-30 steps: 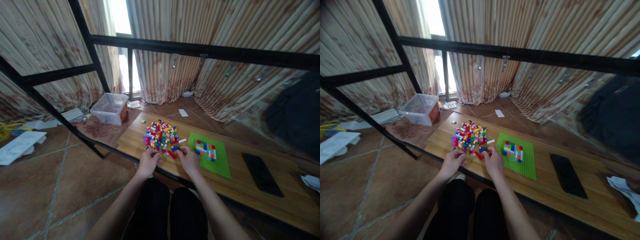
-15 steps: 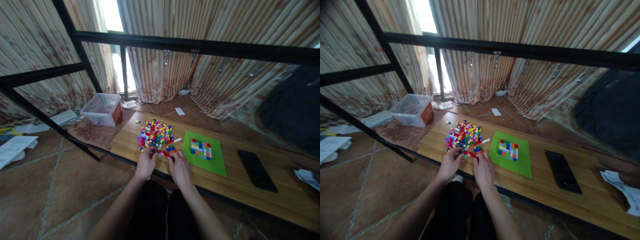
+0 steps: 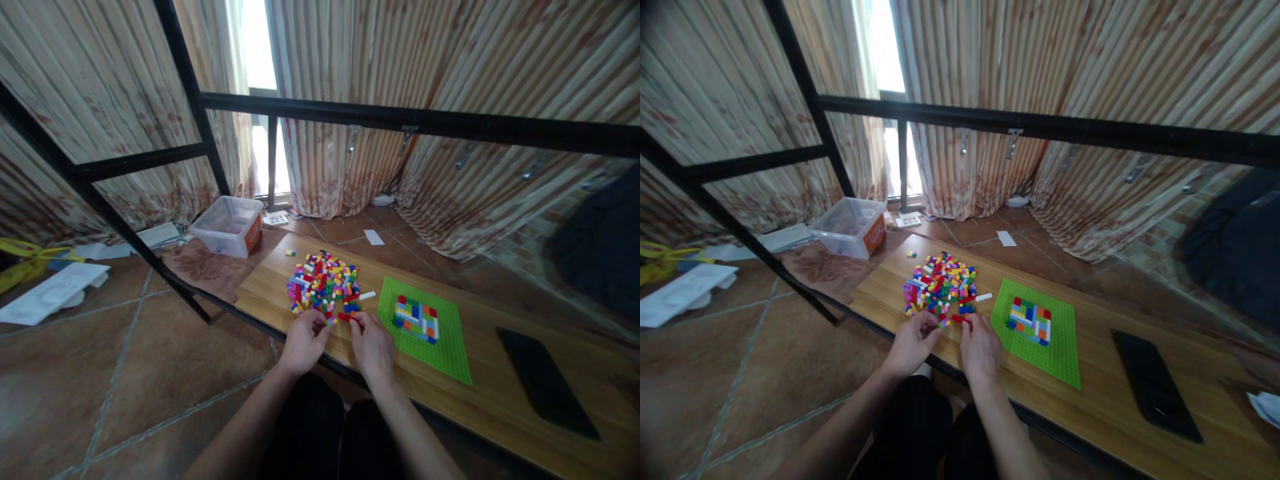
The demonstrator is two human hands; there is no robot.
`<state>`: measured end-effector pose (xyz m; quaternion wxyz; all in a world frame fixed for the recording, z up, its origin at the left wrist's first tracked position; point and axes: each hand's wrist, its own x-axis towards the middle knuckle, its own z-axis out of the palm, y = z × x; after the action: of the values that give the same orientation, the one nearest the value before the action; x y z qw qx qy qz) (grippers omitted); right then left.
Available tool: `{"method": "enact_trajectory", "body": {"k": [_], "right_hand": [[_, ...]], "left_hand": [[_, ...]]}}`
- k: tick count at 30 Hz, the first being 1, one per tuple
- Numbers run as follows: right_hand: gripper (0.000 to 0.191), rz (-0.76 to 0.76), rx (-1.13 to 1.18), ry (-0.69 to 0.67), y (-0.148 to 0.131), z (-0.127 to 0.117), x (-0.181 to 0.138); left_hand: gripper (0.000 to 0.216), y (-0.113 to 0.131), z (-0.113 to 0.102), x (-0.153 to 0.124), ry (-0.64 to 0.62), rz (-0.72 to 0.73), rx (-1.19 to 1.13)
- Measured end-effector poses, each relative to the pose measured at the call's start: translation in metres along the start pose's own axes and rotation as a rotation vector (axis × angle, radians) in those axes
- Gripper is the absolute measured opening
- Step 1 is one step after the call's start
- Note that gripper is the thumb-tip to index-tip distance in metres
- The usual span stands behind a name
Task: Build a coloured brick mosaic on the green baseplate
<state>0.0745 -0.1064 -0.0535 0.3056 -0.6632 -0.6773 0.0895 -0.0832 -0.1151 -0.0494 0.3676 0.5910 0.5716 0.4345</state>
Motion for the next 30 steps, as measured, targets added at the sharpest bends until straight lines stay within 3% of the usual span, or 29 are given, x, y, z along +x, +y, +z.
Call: {"method": "enact_trajectory", "body": {"k": [4, 9, 14, 20, 24, 30], "right_hand": [[0.024, -0.089, 0.036, -0.007, -0.012, 0.003, 0.017], [0.023, -0.281, 0.119, -0.133, -0.044, 0.016, 0.047], [0.02, -0.355, 0.043, -0.22, -0.065, 0.03, 0.069], [0.01, -0.388, -0.038, -0.27, -0.057, 0.036, 0.08], [0.013, -0.403, 0.107, -0.246, -0.046, 0.026, 0.075], [0.017, -0.406, 0.366, -0.186, -0.034, -0.003, 0.051]], "left_hand": [[0.004, -0.003, -0.001, 0.001, -0.014, 0.039, 0.038], [0.009, -0.002, -0.003, 0.0, -0.017, 0.113, 0.075], [0.017, -0.001, -0.004, 0.0, -0.013, 0.136, 0.053], [0.014, -0.004, -0.004, 0.0, -0.061, 0.122, 0.046], [0.006, -0.004, -0.005, -0.001, -0.022, 0.059, 0.027], [0.026, 0.002, -0.009, 0.005, 0.062, -0.105, -0.405]]}}
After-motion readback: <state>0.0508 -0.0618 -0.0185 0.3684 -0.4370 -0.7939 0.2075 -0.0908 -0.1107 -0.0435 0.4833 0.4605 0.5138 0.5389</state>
